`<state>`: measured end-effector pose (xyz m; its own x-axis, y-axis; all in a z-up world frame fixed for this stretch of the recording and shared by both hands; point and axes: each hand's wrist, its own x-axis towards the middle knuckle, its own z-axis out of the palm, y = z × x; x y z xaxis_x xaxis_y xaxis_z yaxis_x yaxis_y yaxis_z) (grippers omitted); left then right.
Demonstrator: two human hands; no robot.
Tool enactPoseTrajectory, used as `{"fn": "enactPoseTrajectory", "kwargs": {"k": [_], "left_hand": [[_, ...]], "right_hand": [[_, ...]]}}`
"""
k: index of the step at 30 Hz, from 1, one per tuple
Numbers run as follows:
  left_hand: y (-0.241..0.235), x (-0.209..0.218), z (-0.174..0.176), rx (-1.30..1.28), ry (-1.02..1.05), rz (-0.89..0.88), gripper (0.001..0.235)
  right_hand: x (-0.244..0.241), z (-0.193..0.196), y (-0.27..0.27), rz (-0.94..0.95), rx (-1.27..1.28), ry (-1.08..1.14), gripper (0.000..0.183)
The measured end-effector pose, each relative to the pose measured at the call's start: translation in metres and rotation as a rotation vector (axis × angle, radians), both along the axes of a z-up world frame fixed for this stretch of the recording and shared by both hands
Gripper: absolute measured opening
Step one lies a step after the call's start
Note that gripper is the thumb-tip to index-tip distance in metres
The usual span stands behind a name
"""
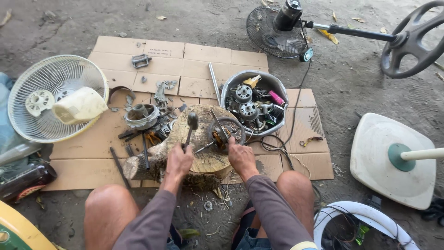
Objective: The person uses a hammer and a metal rod to strike and separate a circular metal component on a wooden stump. They repeatedly hit the part to loosen it, then use their hands to pull the separated pieces apart.
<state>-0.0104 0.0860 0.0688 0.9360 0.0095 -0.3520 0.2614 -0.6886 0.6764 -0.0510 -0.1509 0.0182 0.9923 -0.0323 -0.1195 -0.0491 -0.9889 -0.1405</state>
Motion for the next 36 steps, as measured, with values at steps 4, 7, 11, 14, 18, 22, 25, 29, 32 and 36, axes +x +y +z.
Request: {"fn": "enactPoseTrajectory", "kwargs": {"k": [4, 7, 11, 14, 18, 22, 25, 29, 32, 36], "left_hand": [[-0.024, -0.021, 0.100, -0.260, -0.349, -0.122, 0.040], [-0.031, -0.027, 0.134, -0.327, -0.723, -0.267, 0.023], [-0.039, -0.035, 0.132, -0.408, -0.827, -0.423, 0.014], [-0.027, -0.025, 0.070, 0.077, -0.311, -0.554, 0.030], [-0.044, -0.019, 0.093, 0.045, -0.227, -0.445, 0.031], [-0.043, -0.034, 0.104, -0.237, -0.503, -0.434, 0.029], [-0.036, -0.027, 0.064, -0.226, -0.487, -0.483, 0.026], [-0.025, -0.029, 0.053, 0.034, -0.100, -0.395, 0.036], [-0.016, -0.036, 0.071, -0.095, -0.116, -0.288, 0.039], [-0.017, -0.038, 0.077, -0.211, -0.166, -0.262, 0.032]], "right_hand": [[-0.006, 0.007, -0.001, 0.009, 0.023, -0.023, 0.036], [-0.009, 0.017, 0.004, 0.008, 0.027, -0.033, 0.039], [-0.006, -0.020, -0.005, 0.045, -0.033, -0.097, 0.035], [-0.011, 0.038, 0.012, -0.001, -0.037, -0.045, 0.037], [0.005, 0.021, 0.003, 0.050, -0.005, -0.042, 0.041], [-0.012, 0.020, 0.009, 0.041, -0.041, -0.034, 0.037], [-0.008, 0.019, 0.005, 0.022, -0.007, 0.011, 0.033], [-0.003, 0.007, -0.002, -0.005, 0.018, 0.004, 0.032], [-0.005, -0.019, -0.003, -0.009, 0.009, -0.019, 0.038], [0.003, 0.015, -0.014, -0.021, 0.196, 0.085, 0.036]]}}
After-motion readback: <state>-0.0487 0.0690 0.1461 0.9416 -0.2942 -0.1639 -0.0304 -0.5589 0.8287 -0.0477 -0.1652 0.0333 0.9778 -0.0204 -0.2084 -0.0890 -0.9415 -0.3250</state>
